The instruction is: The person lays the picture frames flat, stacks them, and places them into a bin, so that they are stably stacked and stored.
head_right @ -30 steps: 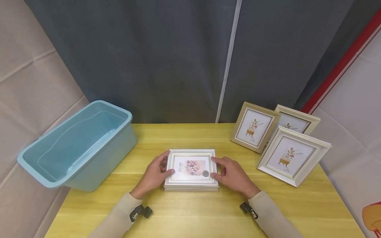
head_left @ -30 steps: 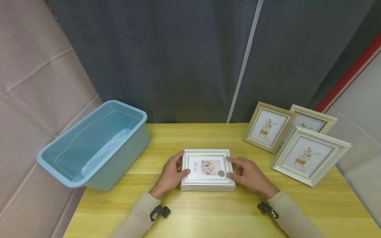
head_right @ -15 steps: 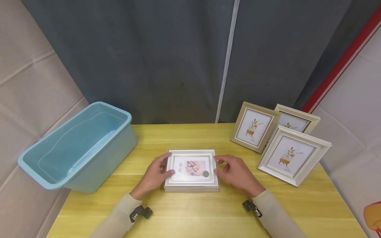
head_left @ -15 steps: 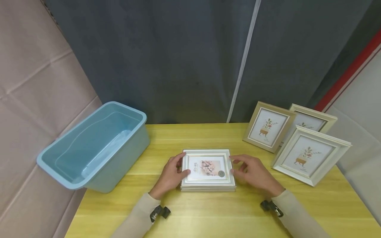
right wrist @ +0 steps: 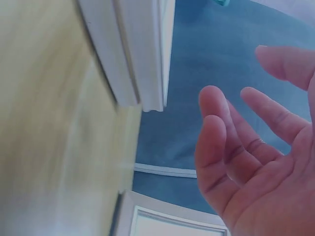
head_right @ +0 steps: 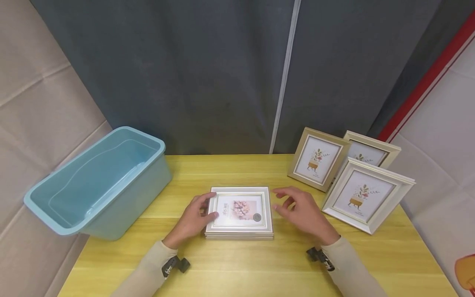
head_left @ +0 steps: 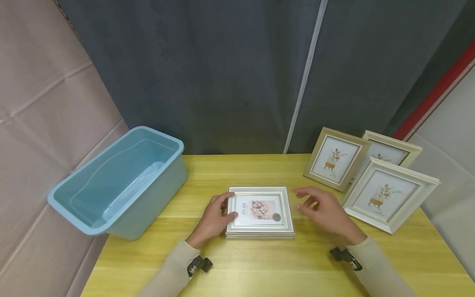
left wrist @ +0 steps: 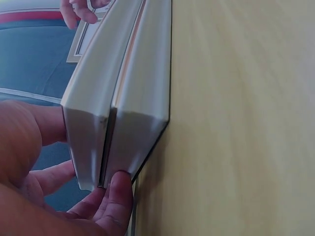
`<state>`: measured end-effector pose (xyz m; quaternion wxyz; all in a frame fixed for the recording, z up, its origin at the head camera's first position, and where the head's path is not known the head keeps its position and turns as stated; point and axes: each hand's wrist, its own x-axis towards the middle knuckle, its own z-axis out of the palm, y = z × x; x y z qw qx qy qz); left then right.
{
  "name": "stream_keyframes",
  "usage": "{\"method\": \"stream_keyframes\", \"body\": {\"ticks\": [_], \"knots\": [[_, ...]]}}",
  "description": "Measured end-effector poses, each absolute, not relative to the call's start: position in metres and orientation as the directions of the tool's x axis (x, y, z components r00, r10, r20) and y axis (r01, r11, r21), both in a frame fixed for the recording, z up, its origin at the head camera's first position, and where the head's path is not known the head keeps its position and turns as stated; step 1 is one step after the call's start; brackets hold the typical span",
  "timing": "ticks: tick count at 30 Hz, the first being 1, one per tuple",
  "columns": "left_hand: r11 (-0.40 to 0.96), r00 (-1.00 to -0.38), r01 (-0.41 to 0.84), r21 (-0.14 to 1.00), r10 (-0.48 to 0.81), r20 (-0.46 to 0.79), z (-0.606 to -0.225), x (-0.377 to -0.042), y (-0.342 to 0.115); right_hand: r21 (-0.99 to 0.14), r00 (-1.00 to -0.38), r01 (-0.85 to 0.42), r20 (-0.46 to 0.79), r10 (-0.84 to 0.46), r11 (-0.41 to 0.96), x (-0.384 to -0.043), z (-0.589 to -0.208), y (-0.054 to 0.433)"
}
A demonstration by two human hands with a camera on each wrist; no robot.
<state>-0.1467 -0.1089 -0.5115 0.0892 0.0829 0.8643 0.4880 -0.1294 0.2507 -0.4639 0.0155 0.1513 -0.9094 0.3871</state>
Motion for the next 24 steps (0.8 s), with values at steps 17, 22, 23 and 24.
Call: {"method": "stream_keyframes", "body": {"ticks": [17, 22, 23, 24], "knots": [[0.479, -0.970, 0.030, 0.877, 0.225, -0.089, -0.511, -0.147, -0.110, -0.603, -0.879, -0.447, 0.432, -0.201, 0.661, -0.118, -0.428, 0.271], [0.472, -0.969, 0.028, 0.881, 0.228, -0.092, -0.510, -0.148, -0.110, -0.599, -0.853, -0.476, 0.494, -0.172, 0.644, -0.116, -0.421, 0.282], [0.473, -0.969, 0.029, 0.880, 0.230, -0.091, -0.511, -0.148, -0.110, -0.600, -0.846, -0.483, 0.507, -0.165, 0.638, -0.116, -0.420, 0.286], [0.474, -0.969, 0.028, 0.880, 0.230, -0.093, -0.511, -0.148, -0.109, -0.598, -0.841, -0.488, 0.517, -0.159, 0.636, -0.116, -0.419, 0.289]]}}
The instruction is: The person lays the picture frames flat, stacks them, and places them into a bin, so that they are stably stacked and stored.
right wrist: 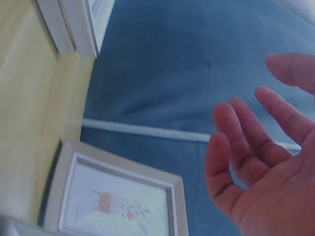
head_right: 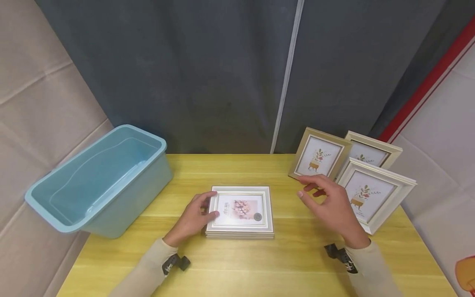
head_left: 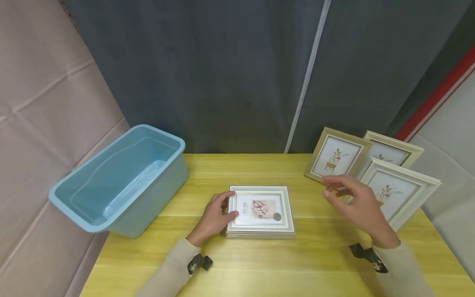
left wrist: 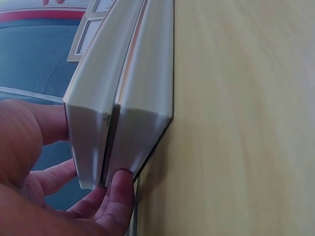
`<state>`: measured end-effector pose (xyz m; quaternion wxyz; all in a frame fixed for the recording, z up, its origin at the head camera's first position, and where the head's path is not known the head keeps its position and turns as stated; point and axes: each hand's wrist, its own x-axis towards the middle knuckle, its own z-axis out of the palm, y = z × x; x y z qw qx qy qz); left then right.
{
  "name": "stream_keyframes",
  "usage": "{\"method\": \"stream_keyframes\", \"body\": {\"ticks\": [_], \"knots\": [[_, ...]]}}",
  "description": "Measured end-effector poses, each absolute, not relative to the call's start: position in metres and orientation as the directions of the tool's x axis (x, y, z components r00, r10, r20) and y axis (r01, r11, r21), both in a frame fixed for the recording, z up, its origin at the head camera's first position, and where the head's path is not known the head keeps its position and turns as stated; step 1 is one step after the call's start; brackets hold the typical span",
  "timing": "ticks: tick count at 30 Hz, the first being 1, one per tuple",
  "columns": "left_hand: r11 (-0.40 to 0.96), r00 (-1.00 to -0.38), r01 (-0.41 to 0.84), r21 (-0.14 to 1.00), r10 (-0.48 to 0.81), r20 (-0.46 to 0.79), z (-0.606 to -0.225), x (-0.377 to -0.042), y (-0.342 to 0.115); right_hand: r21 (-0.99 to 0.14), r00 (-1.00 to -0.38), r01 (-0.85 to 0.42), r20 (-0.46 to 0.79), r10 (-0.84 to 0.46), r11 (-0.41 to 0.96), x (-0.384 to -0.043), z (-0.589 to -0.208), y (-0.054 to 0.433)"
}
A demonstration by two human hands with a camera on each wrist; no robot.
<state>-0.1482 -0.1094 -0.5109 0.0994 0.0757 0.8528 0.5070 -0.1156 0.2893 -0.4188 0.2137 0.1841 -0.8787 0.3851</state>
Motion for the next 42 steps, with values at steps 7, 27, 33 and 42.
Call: {"method": "stream_keyframes", "body": {"ticks": [7, 27, 33, 42], "knots": [[0.482, -0.967, 0.030, 0.876, 0.235, -0.096, -0.511, -0.149, -0.109, -0.587, -0.824, -0.478, 0.557, -0.102, 0.654, -0.117, -0.412, 0.319], [0.520, -0.968, 0.048, 0.853, 0.235, -0.088, -0.514, -0.146, -0.110, -0.542, -0.753, -0.361, 0.650, 0.106, 0.759, -0.107, -0.395, 0.374], [0.504, -0.969, 0.032, 0.863, 0.228, -0.097, -0.513, -0.146, -0.110, -0.577, -0.743, -0.246, 0.628, 0.231, 0.779, -0.104, -0.392, 0.391], [0.484, -0.966, 0.029, 0.874, 0.239, -0.100, -0.514, -0.149, -0.111, -0.543, -0.726, -0.179, 0.636, 0.263, 0.820, -0.109, -0.404, 0.416]]}}
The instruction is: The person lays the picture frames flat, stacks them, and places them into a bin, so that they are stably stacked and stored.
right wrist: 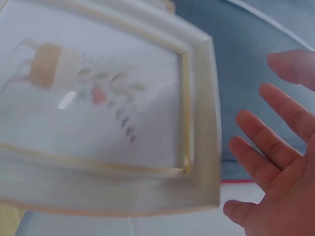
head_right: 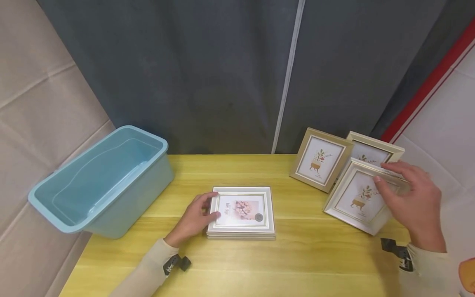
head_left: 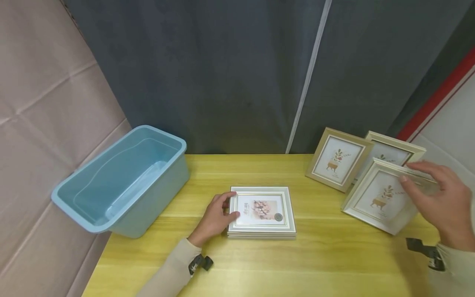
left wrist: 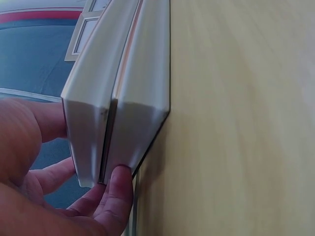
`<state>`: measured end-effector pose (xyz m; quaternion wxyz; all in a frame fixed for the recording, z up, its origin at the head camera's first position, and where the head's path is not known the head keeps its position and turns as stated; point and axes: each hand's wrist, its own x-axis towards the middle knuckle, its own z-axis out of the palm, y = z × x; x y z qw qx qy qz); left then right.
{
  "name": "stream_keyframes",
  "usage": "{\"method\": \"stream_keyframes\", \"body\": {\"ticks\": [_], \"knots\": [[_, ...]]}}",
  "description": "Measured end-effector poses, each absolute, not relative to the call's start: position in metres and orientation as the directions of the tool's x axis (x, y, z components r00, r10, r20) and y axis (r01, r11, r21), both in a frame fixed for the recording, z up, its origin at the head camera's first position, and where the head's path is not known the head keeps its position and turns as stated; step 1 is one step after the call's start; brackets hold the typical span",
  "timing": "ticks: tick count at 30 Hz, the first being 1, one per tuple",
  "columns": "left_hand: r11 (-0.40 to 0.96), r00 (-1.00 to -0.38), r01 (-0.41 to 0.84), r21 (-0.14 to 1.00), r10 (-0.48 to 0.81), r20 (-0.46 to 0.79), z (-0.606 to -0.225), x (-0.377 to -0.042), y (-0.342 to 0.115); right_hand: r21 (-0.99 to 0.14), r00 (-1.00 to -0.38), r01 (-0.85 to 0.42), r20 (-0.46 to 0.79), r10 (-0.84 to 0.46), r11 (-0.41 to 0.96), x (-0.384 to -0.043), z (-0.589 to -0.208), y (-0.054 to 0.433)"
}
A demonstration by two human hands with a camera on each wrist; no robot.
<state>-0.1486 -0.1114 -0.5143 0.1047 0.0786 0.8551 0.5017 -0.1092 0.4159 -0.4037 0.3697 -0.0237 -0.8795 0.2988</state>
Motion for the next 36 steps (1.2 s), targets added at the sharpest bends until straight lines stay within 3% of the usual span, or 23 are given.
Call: {"method": "stream_keyframes", "body": {"ticks": [8, 15, 22, 36], "knots": [[0.489, -0.967, 0.019, 0.872, 0.232, -0.109, -0.513, -0.148, -0.110, -0.472, -0.793, -0.155, 0.583, 0.176, 0.868, -0.112, -0.415, 0.430], [0.486, -0.967, 0.019, 0.873, 0.230, -0.107, -0.511, -0.148, -0.110, -0.455, -0.802, -0.153, 0.576, 0.158, 0.877, -0.115, -0.420, 0.437], [0.486, -0.968, 0.019, 0.874, 0.228, -0.106, -0.512, -0.147, -0.111, -0.474, -0.890, -0.114, 0.439, 0.122, 0.873, -0.111, -0.418, 0.446], [0.482, -0.968, 0.024, 0.876, 0.230, -0.100, -0.514, -0.147, -0.111, -0.279, -0.944, -0.155, 0.325, -0.058, 0.948, -0.110, -0.404, 0.448]]}}
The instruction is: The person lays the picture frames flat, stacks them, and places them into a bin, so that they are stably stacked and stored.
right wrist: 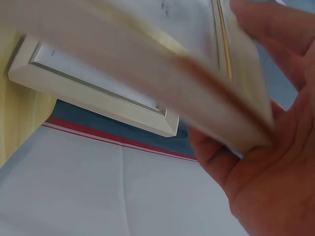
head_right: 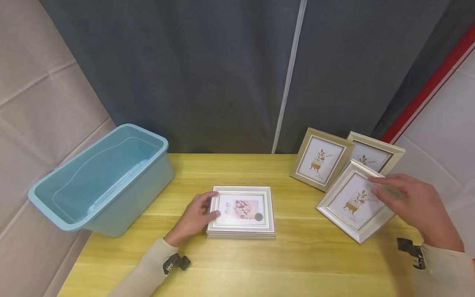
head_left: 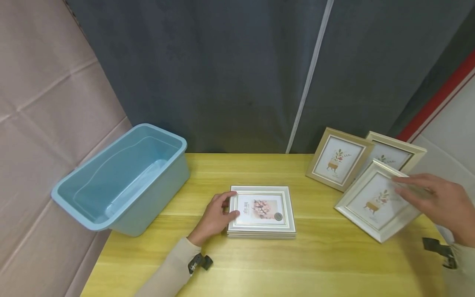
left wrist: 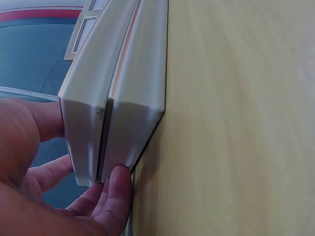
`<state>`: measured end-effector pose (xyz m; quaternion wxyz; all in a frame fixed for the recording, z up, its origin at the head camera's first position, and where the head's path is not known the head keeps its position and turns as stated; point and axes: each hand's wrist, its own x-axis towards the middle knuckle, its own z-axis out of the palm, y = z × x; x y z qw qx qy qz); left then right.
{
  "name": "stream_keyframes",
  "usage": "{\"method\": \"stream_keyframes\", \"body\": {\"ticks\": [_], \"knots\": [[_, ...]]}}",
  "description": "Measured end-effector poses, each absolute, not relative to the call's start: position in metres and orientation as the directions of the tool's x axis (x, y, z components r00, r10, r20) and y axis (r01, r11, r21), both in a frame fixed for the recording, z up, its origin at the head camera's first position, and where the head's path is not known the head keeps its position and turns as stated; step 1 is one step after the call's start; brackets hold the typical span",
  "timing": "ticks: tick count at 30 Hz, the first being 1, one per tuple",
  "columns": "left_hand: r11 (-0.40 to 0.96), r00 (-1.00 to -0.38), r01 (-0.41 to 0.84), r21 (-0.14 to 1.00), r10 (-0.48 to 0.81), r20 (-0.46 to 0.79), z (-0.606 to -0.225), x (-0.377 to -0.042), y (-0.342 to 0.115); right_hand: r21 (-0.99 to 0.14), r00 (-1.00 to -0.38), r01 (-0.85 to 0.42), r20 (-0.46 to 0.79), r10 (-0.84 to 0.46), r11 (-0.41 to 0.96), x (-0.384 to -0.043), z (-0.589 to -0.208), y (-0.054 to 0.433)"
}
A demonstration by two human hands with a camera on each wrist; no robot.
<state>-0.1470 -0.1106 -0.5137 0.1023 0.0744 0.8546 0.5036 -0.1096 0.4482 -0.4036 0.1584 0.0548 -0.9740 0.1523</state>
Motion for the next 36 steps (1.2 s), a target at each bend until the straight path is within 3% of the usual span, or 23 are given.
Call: {"method": "stream_keyframes", "body": {"ticks": [9, 13, 24, 36], "knots": [[0.490, -0.967, 0.025, 0.871, 0.233, -0.104, -0.516, -0.147, -0.112, -0.258, -0.886, -0.324, 0.420, -0.197, 0.910, -0.108, -0.408, 0.454], [0.486, -0.967, 0.021, 0.874, 0.232, -0.106, -0.516, -0.147, -0.111, -0.289, -0.904, -0.298, 0.391, -0.172, 0.910, -0.108, -0.408, 0.448], [0.509, -0.966, 0.062, 0.859, 0.247, -0.076, -0.514, -0.149, -0.114, -0.245, -0.907, -0.278, 0.384, -0.171, 0.929, -0.107, -0.399, 0.430], [0.519, -0.968, 0.066, 0.852, 0.242, -0.073, -0.513, -0.150, -0.113, -0.366, -0.854, -0.334, 0.507, -0.115, 0.869, -0.106, -0.393, 0.407]]}}
